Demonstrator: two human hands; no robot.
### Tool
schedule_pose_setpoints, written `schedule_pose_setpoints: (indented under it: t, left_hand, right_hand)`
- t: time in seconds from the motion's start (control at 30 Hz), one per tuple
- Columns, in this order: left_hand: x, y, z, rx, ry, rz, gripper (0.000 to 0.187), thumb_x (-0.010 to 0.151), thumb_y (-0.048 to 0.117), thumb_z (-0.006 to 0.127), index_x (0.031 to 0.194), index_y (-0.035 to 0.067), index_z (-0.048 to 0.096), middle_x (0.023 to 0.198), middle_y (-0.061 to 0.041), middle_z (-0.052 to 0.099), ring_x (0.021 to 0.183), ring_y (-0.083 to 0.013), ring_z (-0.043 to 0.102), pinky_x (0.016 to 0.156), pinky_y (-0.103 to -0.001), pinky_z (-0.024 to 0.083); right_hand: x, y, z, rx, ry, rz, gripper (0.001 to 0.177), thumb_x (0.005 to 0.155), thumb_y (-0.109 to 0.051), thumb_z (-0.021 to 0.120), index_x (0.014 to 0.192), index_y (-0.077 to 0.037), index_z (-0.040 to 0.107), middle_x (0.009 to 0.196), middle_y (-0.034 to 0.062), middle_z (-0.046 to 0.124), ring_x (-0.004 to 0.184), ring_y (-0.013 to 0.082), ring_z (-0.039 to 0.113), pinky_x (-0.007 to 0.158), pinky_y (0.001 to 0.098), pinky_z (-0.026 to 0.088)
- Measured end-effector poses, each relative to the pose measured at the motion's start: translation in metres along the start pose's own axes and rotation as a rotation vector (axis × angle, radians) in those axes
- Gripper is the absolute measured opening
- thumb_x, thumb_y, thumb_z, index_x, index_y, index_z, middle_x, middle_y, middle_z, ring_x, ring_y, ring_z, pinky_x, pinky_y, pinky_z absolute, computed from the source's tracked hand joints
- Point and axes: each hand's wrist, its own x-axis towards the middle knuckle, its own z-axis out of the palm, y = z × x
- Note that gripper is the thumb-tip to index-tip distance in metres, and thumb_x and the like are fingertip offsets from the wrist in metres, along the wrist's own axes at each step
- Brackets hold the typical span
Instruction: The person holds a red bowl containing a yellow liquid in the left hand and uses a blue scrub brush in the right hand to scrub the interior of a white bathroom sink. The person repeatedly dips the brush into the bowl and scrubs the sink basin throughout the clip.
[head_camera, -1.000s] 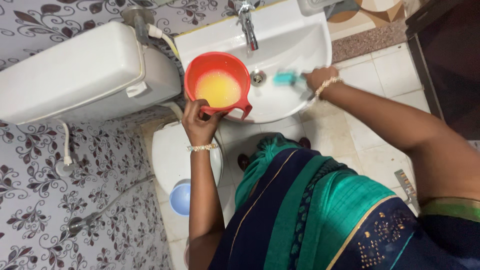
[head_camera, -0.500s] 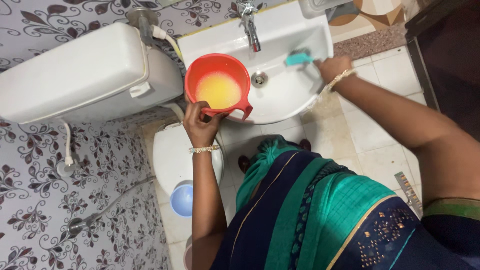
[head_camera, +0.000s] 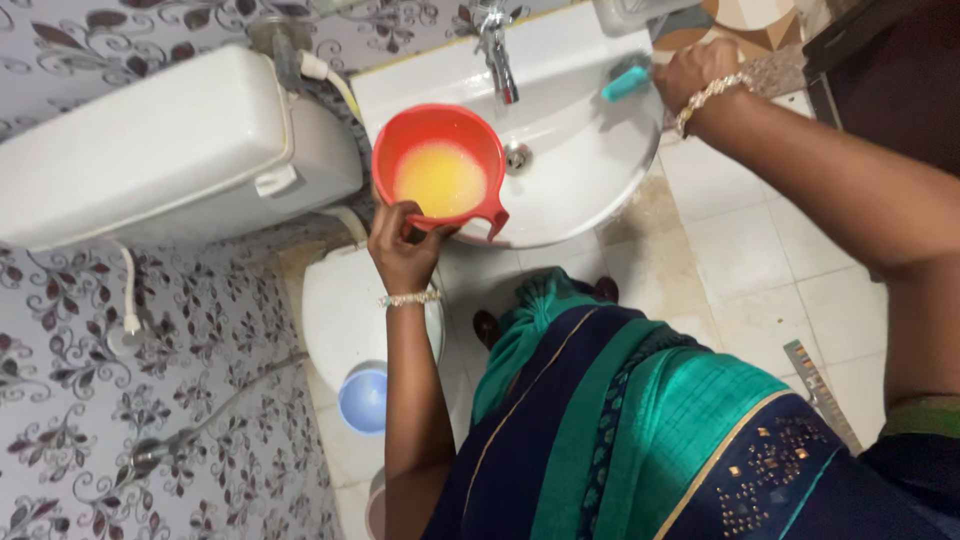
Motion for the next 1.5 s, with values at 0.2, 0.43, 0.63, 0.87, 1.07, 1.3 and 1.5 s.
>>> schedule_pose_setpoints:
  t: [0.2, 0.43, 0.63, 0.87, 1.07, 1.3, 1.5]
  left_hand:
    - [-0.003, -0.011, -0.01, -0.057, 0.077, 0.004, 0.054, 0.058, 0.016, 0.106, 0.093, 0.003, 0.067, 0.086, -0.007, 0.063, 0.065, -0.0166, 0.062, 0.057, -0.032, 0.051]
    - [-0.005, -0.019, -0.018, -0.009, 0.107, 0.057, 0.048, 0.061, 0.012, 0.101, 0.093, 0.005, 0.066, 0.09, -0.005, 0.062, 0.071, -0.0125, 0.058, 0.06, -0.029, 0.048]
    - [0.007, -0.013, -0.009, -0.054, 0.095, -0.004, 0.048, 0.058, 0.01, 0.1, 0.089, 0.005, 0.064, 0.085, -0.002, 0.06, 0.063, -0.0105, 0.049, 0.056, -0.028, 0.044]
    - [0.014, -0.009, -0.005, -0.039, 0.058, 0.062, 0.05, 0.057, 0.01, 0.103, 0.089, 0.004, 0.064, 0.082, -0.003, 0.057, 0.062, -0.0107, 0.049, 0.055, -0.028, 0.043]
    - [0.022, 0.0, -0.002, -0.056, 0.05, 0.039, 0.049, 0.057, 0.008, 0.103, 0.088, 0.003, 0.065, 0.09, -0.005, 0.061, 0.066, -0.0123, 0.056, 0.056, -0.028, 0.047]
    - [0.022, 0.0, -0.004, -0.111, 0.014, 0.158, 0.048, 0.062, 0.005, 0.101, 0.092, 0.001, 0.064, 0.101, -0.008, 0.064, 0.087, -0.0171, 0.07, 0.067, -0.029, 0.058]
    - [0.023, 0.004, 0.0, -0.116, 0.018, 0.102, 0.047, 0.062, 0.003, 0.1, 0.092, 0.001, 0.064, 0.101, -0.009, 0.066, 0.083, -0.0173, 0.071, 0.066, -0.03, 0.057]
  right_hand:
    - [-0.072, -0.136, -0.017, 0.62, -0.296, -0.256, 0.047, 0.083, -0.044, 0.077, 0.124, -0.02, 0.07, 0.116, 0.0153, 0.074, 0.114, 0.0378, 0.069, 0.094, 0.058, 0.053]
    - [-0.071, -0.091, 0.007, 0.512, -0.337, -0.181, 0.036, 0.096, -0.041, 0.064, 0.129, -0.027, 0.068, 0.109, 0.0131, 0.076, 0.103, 0.0349, 0.074, 0.084, 0.0519, 0.057]
    - [-0.091, -0.054, 0.007, 0.347, -0.042, -0.107, 0.046, 0.096, -0.034, 0.068, 0.14, -0.023, 0.06, 0.102, 0.0111, 0.077, 0.09, 0.0311, 0.076, 0.069, 0.0485, 0.059]
    - [-0.103, -0.068, 0.013, 0.44, -0.182, -0.152, 0.044, 0.096, -0.034, 0.057, 0.14, -0.035, 0.058, 0.105, 0.0126, 0.076, 0.095, 0.0318, 0.074, 0.077, 0.0505, 0.057]
    - [-0.085, -0.063, 0.017, 0.393, -0.272, -0.059, 0.04, 0.1, -0.025, 0.049, 0.139, -0.029, 0.06, 0.104, 0.014, 0.076, 0.093, 0.0333, 0.077, 0.078, 0.0537, 0.057]
    - [-0.075, -0.085, 0.032, 0.439, -0.229, -0.084, 0.028, 0.105, -0.037, 0.054, 0.122, -0.022, 0.07, 0.1, 0.015, 0.079, 0.09, 0.0349, 0.077, 0.074, 0.053, 0.06]
    - [-0.061, -0.107, 0.012, 0.636, -0.227, -0.137, 0.037, 0.089, -0.043, 0.071, 0.121, -0.025, 0.071, 0.103, 0.0156, 0.077, 0.096, 0.0357, 0.073, 0.082, 0.05, 0.057]
